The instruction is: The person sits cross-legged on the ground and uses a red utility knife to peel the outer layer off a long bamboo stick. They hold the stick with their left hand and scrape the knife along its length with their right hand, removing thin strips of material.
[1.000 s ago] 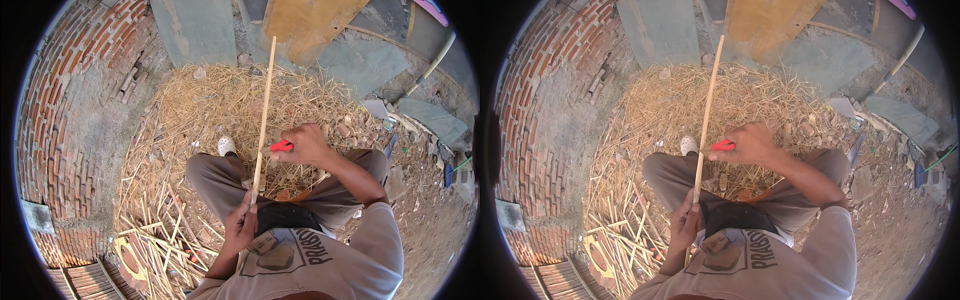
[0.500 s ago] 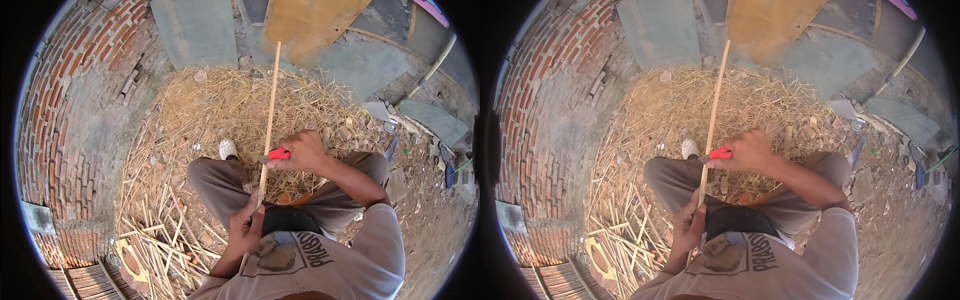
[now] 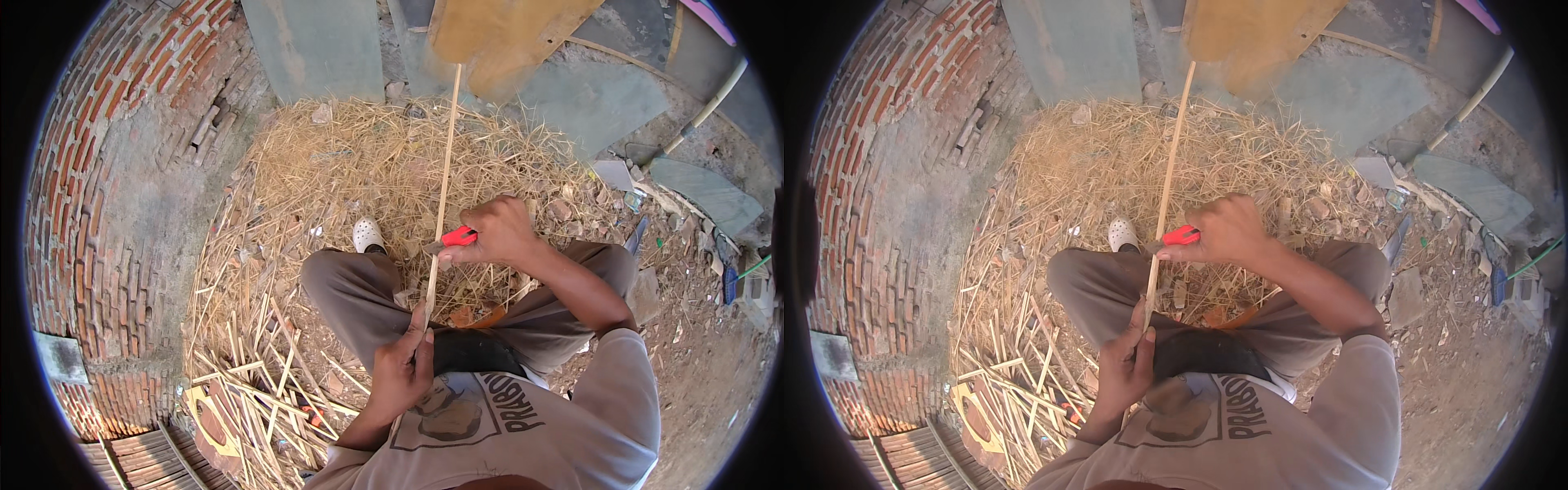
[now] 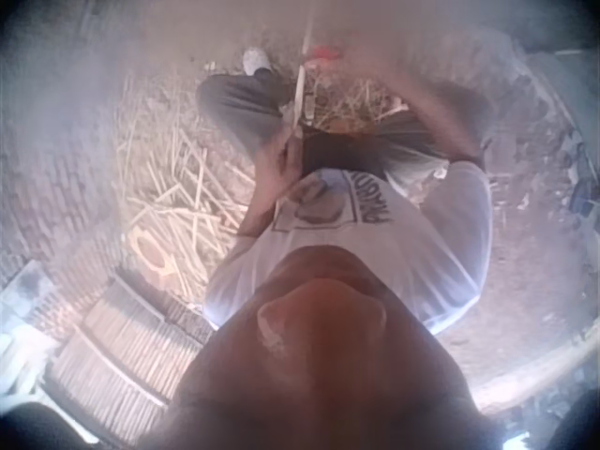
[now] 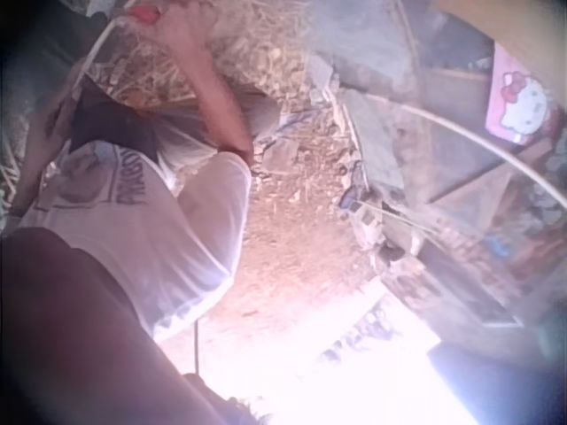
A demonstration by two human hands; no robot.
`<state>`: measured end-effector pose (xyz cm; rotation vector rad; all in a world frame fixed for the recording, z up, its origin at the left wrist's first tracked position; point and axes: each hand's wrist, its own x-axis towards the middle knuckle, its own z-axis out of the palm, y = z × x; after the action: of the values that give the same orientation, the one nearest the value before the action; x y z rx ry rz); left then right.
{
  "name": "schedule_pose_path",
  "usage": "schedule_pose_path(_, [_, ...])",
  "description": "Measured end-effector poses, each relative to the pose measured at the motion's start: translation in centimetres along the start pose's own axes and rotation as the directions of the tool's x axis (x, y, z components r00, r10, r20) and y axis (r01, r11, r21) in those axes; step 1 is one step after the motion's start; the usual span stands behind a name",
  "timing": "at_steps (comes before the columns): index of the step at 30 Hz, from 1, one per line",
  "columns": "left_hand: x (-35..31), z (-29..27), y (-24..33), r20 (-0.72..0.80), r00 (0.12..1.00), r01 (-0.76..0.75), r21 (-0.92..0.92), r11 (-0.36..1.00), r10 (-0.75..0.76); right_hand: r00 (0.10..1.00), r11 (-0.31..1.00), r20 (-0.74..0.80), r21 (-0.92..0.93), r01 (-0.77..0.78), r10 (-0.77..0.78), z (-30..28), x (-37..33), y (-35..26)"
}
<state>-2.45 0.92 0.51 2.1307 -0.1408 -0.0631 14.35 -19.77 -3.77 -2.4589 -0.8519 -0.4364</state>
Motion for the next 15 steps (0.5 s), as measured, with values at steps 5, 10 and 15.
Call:
schedule_pose_path(5, [0.8, -0.1, 0.2, -0.024, 0.999, -0.033, 0.069, 0.997, 0.034, 0.998, 1.0, -0.058, -0.024, -0.01, 0.008, 0.5, 1.0, 1.0])
schedule_pose_path(10, [0.4, 0.1, -0.2, 0.015, 1.0, 0.006, 0.03, 1.0, -0.006, 0.96, 0.952, 0.007, -0.131, -0.275, 0.279, 1.5, 2.3, 4.3])
schedule_pose_path(15, [-1.8, 0.4, -0.3, 0.075, 0.995, 0.074, -0.048, 0.996, -0.07, 0.868, 0.866, 0.073, -0.15, -0.477, 0.49, 0.7, 2.8, 7.8])
